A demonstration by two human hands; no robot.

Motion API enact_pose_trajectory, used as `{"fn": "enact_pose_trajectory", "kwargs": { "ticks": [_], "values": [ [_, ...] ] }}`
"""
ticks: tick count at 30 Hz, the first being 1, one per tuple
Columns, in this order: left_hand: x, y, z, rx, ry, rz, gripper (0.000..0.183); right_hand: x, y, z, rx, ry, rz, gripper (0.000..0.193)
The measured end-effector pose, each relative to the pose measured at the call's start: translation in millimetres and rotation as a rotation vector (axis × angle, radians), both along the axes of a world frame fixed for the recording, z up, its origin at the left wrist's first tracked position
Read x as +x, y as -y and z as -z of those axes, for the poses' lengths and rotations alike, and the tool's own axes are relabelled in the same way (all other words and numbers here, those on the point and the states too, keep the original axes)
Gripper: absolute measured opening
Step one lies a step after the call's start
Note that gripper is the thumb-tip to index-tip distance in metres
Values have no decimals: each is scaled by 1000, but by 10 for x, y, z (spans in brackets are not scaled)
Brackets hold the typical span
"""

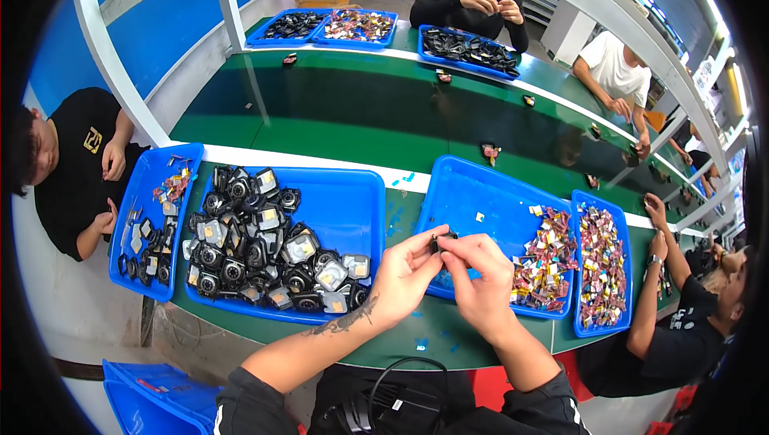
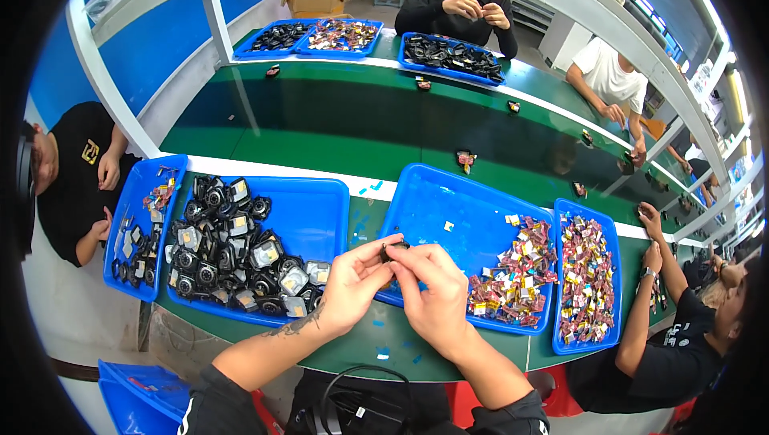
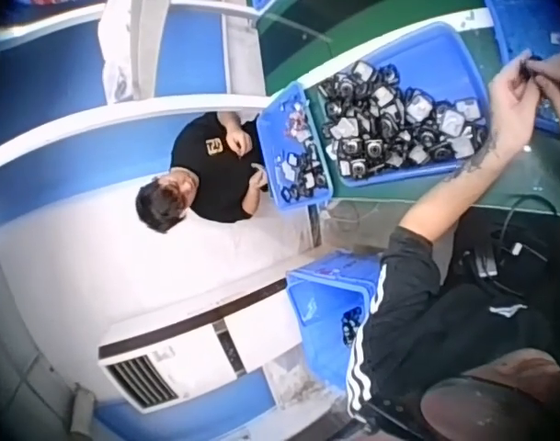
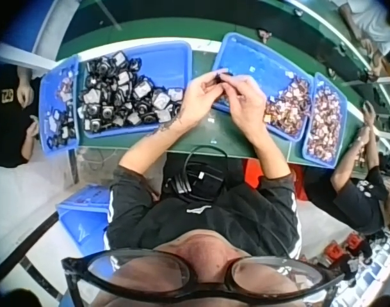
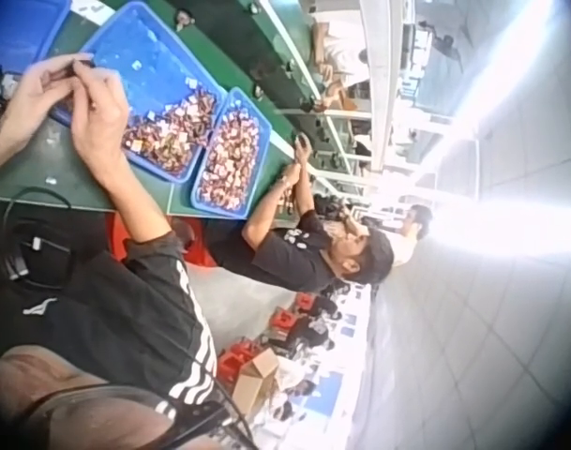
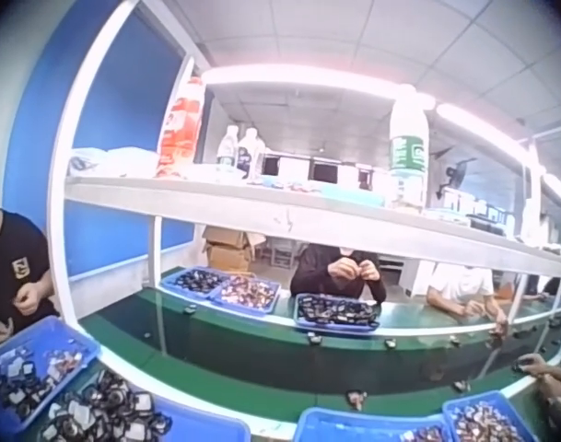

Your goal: The person is assembling electronic components, specifically small screens or modules for smartwatches or similar devices, by picking up components from trays and fitting them together.

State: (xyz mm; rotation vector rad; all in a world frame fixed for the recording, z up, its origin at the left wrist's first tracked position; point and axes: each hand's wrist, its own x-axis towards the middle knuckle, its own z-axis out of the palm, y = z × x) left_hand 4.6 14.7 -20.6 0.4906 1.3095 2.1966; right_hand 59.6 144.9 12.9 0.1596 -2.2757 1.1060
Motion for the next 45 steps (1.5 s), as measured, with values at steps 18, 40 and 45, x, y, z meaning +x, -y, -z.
{"fn": "enact_pose_trajectory", "kwargs": {
  "ticks": [18,40,45],
  "values": [
    [16,12,-63,36,-70,161,44,77,-37,-117,1,8,116,11],
    [13,16,-4,-13,-87,172,45,85,-29,-86,-50,7,135,10],
    [12,14,2,-31,-106,170,44,79,-42,-87,-19,1,125,11]
  ]
}}
